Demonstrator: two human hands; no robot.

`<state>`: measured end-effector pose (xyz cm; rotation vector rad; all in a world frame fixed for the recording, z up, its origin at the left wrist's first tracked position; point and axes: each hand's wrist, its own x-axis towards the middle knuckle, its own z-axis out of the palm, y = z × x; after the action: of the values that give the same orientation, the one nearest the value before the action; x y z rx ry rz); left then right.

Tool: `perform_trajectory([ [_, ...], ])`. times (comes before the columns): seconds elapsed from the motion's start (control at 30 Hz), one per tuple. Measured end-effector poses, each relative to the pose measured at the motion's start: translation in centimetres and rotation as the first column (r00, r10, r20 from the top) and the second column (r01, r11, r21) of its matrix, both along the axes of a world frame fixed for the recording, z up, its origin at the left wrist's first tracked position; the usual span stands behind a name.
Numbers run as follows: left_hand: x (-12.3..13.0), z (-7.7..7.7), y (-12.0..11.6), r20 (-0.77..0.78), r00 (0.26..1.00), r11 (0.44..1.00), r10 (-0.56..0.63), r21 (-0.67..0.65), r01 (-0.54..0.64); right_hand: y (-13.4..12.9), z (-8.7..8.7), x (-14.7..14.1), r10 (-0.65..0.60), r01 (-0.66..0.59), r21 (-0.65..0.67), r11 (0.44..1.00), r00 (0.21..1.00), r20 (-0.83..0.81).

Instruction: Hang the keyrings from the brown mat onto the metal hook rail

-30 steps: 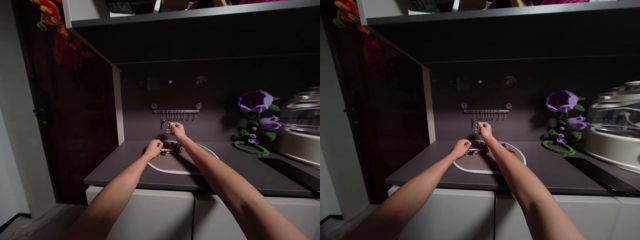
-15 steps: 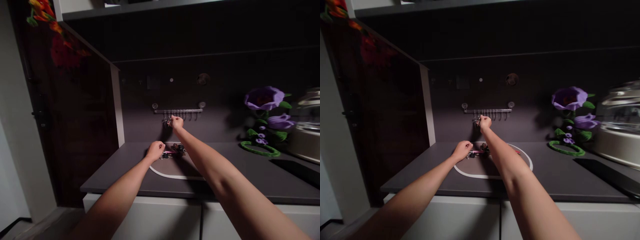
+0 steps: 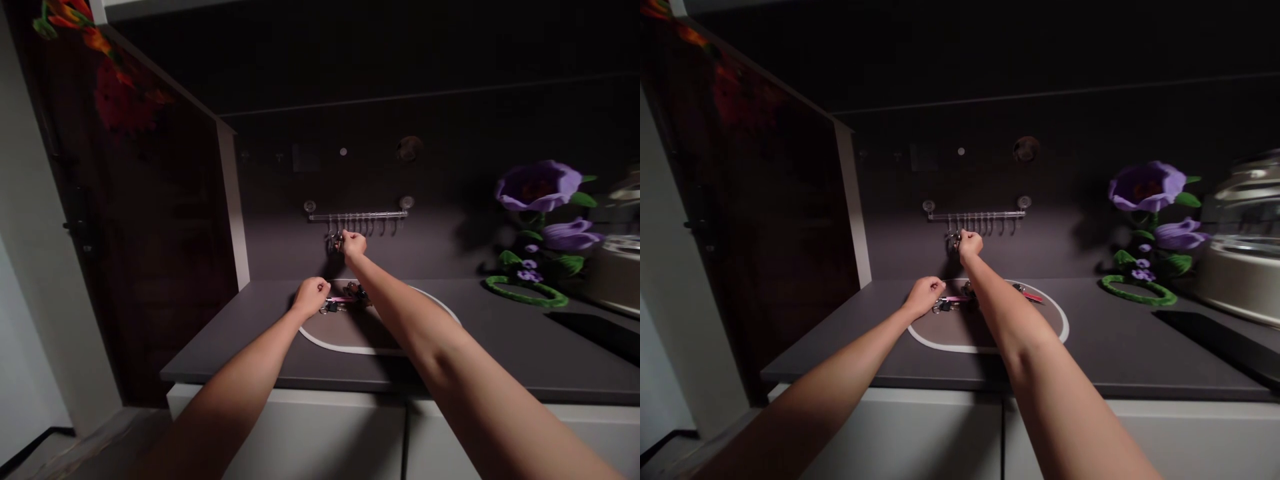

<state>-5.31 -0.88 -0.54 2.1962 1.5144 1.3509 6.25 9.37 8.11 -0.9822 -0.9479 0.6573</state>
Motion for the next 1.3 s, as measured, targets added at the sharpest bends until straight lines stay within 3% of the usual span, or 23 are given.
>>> perform_trajectory([
  [0.23,-0.1,0.3,-0.3,0.038,0.999,0.999,-0.012,-0.032,0.013,-1.0,-0.6,0.2,0.16,-0.158,0.024,0.987,0.983,-0.089],
  [0.47,-0.3,0.2,-0.2,0.125,0.992,0.997,-0.011,-0.071,0.02,-1.9,-1.3,0.8,0.281,-0.282,-0.008,0.96,0.959,-0.046],
  [0.73,-0.5,0.1,0.1,0.355,0.933,0.982,-0.063,-0.144,0.121,-4.2,-2.5,2.1,0.211,-0.191,-0.109,0.975,0.954,0.214],
  [0.87,-0.8,0.3,-0.2,0.453,0.889,0.972,-0.063,-0.175,0.158,-6.4,-3.2,2.6,0.297,-0.27,-0.126,0.955,0.901,0.317],
  [0.97,-1.1,0.6,-0.7,0.456,0.887,0.967,-0.07,-0.188,0.173,-8.2,-4.2,2.9,0.322,-0.302,-0.12,0.946,0.822,0.469],
  [1.03,-1.4,0.8,-1.3,0.428,0.899,0.956,-0.096,-0.213,0.203,-9.4,-4.9,3.1,0.268,-0.277,-0.087,0.957,0.727,0.632],
  [1.17,-1.8,1.2,-2.2,0.354,0.927,0.924,-0.125,-0.299,0.239,-11.1,-6.2,3.4,0.109,-0.258,0.013,0.966,0.454,0.884],
  [1.3,-2.3,1.5,-2.5,0.293,0.945,0.923,-0.148,-0.302,0.238,-11.6,-6.9,3.5,0.044,-0.29,0.02,0.957,0.214,0.976],
])
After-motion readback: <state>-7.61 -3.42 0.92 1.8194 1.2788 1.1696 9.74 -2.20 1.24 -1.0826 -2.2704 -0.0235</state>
